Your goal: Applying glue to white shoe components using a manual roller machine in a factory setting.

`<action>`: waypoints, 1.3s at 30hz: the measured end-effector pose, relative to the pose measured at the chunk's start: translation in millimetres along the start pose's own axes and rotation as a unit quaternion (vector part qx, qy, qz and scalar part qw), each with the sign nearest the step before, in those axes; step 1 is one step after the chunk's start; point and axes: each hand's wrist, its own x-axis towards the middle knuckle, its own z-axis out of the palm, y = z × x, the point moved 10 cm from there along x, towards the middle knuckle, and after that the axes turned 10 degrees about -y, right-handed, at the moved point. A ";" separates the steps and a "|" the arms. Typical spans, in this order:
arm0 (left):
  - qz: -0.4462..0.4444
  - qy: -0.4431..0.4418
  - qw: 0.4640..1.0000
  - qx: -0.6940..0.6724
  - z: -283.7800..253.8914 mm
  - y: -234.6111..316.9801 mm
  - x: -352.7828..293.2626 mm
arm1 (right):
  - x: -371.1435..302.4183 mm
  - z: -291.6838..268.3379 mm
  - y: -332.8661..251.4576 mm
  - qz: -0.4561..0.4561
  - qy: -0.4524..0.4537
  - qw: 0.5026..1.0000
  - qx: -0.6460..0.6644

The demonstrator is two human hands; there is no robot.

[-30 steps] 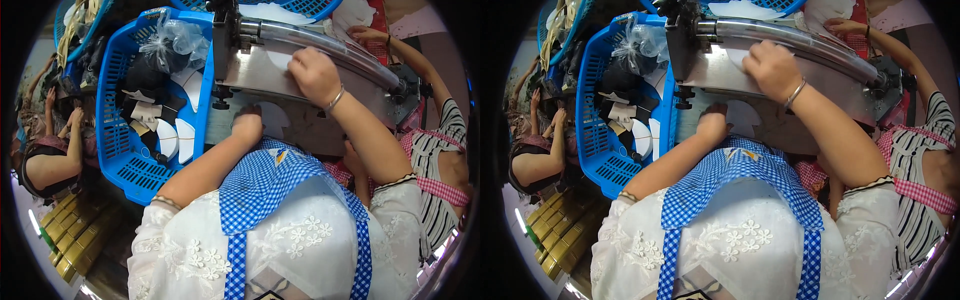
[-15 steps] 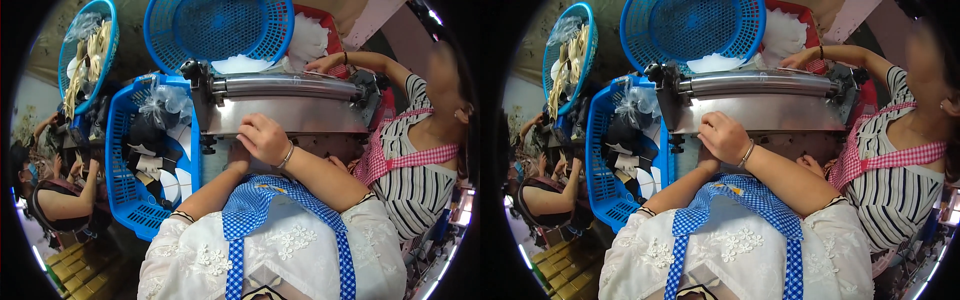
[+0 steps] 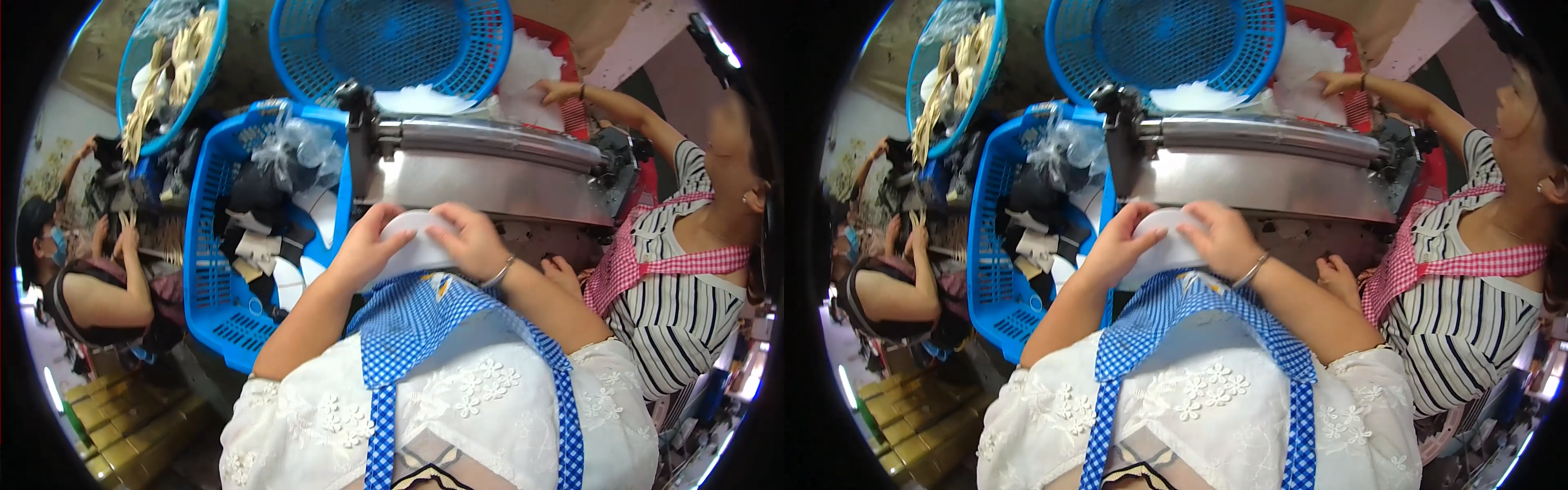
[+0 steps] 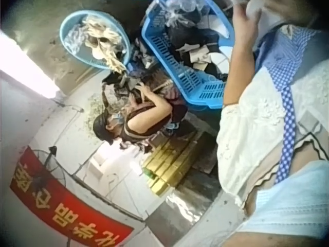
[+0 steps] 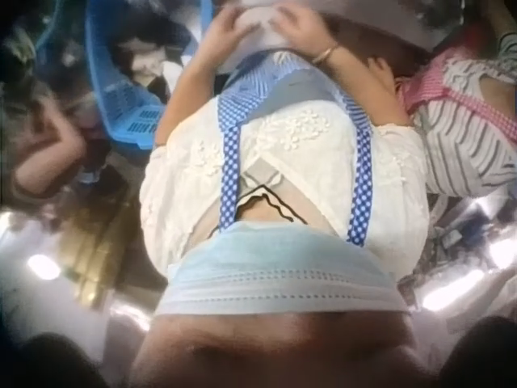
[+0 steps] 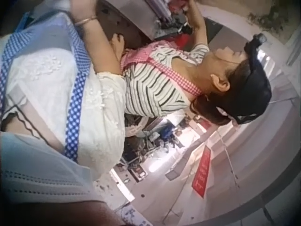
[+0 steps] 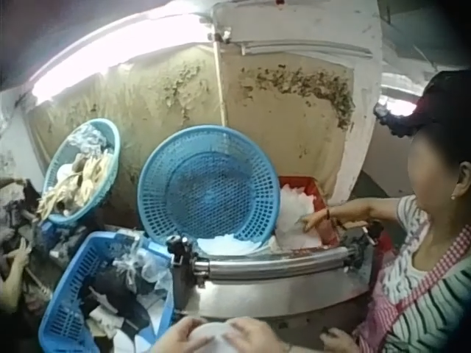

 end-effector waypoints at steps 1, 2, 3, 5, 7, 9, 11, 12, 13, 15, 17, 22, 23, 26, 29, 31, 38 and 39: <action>0.022 -0.001 1.000 0.010 2.8 6.3 4.2 | -0.8 -9.1 9.4 0.018 0.022 0.999 0.035; 0.042 0.002 0.999 0.019 3.4 9.0 3.5 | 0.0 -11.9 17.0 0.044 0.021 0.995 0.092; 0.031 0.011 0.999 0.013 1.8 8.0 1.0 | -2.2 -14.5 25.0 0.094 0.013 0.979 0.180; 0.079 0.002 0.997 -0.016 4.1 17.9 1.1 | -3.6 -23.2 24.1 0.087 0.012 0.980 0.180; 0.047 -0.002 0.994 -0.100 8.7 6.6 2.0 | -1.1 -25.4 12.9 0.050 0.012 0.988 0.146; 0.023 -0.013 0.984 -0.177 11.1 -10.6 6.3 | -5.9 7.6 30.4 0.201 -0.091 0.928 0.299; -0.021 -0.065 0.982 -0.175 26.2 -38.1 -1.2 | -20.7 21.6 43.4 0.248 -0.162 0.924 0.242; -0.064 -0.113 0.977 -0.171 39.0 -52.3 -9.3 | -34.3 35.3 56.6 0.290 -0.234 0.910 0.183; -0.127 -0.140 0.973 -0.132 45.7 -62.3 -20.0 | -33.2 38.3 54.1 0.229 -0.240 0.940 0.086; -0.147 -0.123 0.977 -0.097 43.2 -57.3 -23.5 | -38.8 44.1 64.3 0.249 -0.238 0.931 0.120; -0.148 -0.110 0.981 -0.067 39.2 -59.1 -23.7 | -40.8 47.1 62.6 0.262 -0.236 0.920 0.172; -0.041 -0.084 0.990 -0.102 24.6 -29.3 -19.3 | -23.5 10.6 18.1 0.066 -0.056 0.978 0.192; 0.072 -0.035 0.992 -0.093 13.1 -4.4 -17.8 | -18.1 1.0 10.6 0.053 -0.022 0.980 0.189; 0.063 0.073 0.995 0.023 -11.2 28.7 -4.4 | 3.5 -33.9 7.7 0.015 0.110 0.976 0.186; 0.144 0.143 0.978 0.039 -20.1 39.2 11.1 | 14.9 -50.5 4.0 0.017 0.118 0.978 0.171; 0.158 0.166 0.972 0.046 -20.7 44.9 12.7 | 16.5 -51.5 14.8 0.060 0.100 0.979 0.170; 0.061 0.115 0.991 0.017 -15.6 18.8 30.8 | 20.1 -58.5 33.6 0.039 0.139 0.966 0.214; 0.062 0.114 0.991 0.017 -14.7 17.8 33.2 | 19.6 -59.9 37.9 0.039 0.140 0.966 0.213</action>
